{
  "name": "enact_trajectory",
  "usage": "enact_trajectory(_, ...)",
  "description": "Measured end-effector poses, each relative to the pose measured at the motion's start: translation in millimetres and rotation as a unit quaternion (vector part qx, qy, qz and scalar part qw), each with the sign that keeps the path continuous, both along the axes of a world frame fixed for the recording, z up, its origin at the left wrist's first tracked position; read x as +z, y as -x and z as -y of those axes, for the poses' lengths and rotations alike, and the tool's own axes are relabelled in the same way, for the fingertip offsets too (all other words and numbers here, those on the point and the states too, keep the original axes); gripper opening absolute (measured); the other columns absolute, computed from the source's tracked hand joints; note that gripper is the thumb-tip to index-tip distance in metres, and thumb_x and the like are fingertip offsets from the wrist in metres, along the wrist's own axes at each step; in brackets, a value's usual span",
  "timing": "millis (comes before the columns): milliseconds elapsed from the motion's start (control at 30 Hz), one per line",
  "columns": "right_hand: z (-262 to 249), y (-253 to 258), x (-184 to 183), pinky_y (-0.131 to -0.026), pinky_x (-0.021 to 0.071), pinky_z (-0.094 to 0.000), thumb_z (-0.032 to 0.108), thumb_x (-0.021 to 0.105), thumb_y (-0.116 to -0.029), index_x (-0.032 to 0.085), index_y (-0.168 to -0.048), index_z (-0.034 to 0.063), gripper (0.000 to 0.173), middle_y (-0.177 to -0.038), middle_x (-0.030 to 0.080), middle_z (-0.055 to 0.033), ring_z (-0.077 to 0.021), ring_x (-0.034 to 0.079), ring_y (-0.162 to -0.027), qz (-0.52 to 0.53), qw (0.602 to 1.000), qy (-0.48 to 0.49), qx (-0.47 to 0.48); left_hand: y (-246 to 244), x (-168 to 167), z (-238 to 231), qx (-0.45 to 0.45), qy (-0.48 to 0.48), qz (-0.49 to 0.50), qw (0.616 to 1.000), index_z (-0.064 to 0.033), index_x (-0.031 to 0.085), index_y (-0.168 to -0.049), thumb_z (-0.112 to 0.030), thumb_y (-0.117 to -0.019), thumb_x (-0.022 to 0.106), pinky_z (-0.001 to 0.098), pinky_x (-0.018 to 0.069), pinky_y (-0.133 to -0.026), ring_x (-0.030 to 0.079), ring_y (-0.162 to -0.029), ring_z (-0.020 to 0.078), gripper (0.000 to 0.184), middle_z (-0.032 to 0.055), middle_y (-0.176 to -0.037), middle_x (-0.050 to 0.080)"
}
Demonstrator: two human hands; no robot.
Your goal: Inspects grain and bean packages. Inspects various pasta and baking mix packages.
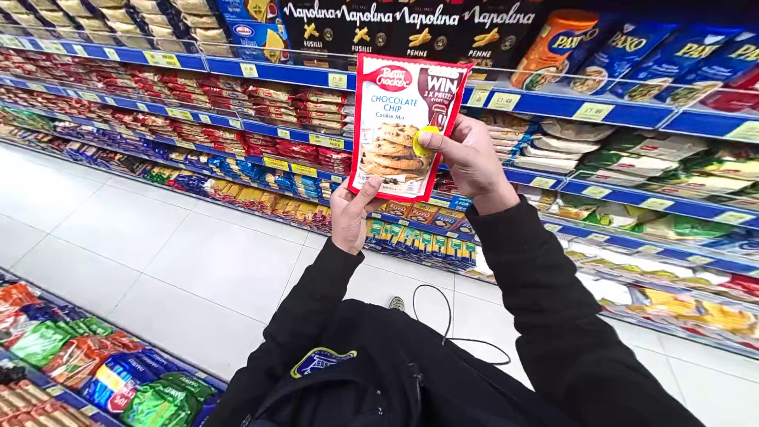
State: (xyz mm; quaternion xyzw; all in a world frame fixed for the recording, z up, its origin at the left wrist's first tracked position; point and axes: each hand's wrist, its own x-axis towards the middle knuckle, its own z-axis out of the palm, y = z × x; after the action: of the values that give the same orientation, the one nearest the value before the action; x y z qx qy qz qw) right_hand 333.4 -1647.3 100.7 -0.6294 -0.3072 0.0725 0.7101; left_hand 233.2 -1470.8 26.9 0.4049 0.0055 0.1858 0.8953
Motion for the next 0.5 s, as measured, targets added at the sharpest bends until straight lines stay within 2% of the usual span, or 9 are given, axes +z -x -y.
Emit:
enact_trajectory(133,-12,19,-7,-0.076,0.0632,-0.0276,0.024,0.071,-0.0956,0.063,-0.123,0.0102,0.032,-0.105,0.074,-0.0027,-0.0113,0.073,-0.088,-0.021,1.000,-0.008,-0.001,17,0,-12,-0.002,-0.002,-0.010,1.000,0.0094,0.057,-0.128,-0.004,-0.0965,0.066,0.0433,0.0638,-0.084,0.075,-0.091,0.0298,0.035,0.0230,-0.107,0.072)
enact_trajectory(233,-21,18,-9,-0.085,0.0634,-0.0353,0.015,0.072,-0.0934,0.062,-0.123,0.0000,0.035,-0.105,0.074,-0.0097,-0.0177,0.074,-0.094,-0.013,0.999,-0.044,0.003,25,-2,-19,-0.018,-0.005,0.004,1.000,0.0090,0.056,-0.131,-0.004,-0.0969,0.066,0.0440,0.0635,-0.086,0.075,-0.093,0.0304,0.038,0.0232,-0.110,0.071)
enact_trajectory(333,-26,22,-10,-0.085,0.0636,-0.0353,0.014,0.071,-0.0941,0.062,-0.120,-0.0002,0.031,-0.103,0.075,-0.0094,-0.0174,0.074,-0.092,-0.008,0.998,-0.058,-0.011,32,-4,-24,-0.035,-0.004,0.020,0.999,0.0070,0.057,-0.130,-0.006,-0.0967,0.067,0.0442,0.0626,-0.088,0.074,-0.095,0.0297,0.037,0.0219,-0.111,0.071)
enact_trajectory(500,-26,28,-5,-0.087,0.0628,-0.0351,0.013,0.068,-0.0953,0.062,-0.121,-0.0006,0.030,-0.104,0.075,-0.0092,-0.0170,0.074,-0.094,-0.005,0.998,-0.051,-0.027,39,-3,-28,-0.060,0.000,0.048,0.997,0.0075,0.054,-0.132,-0.009,-0.0993,0.063,0.0461,0.0606,-0.093,0.073,-0.100,0.0312,0.038,0.0228,-0.116,0.069)
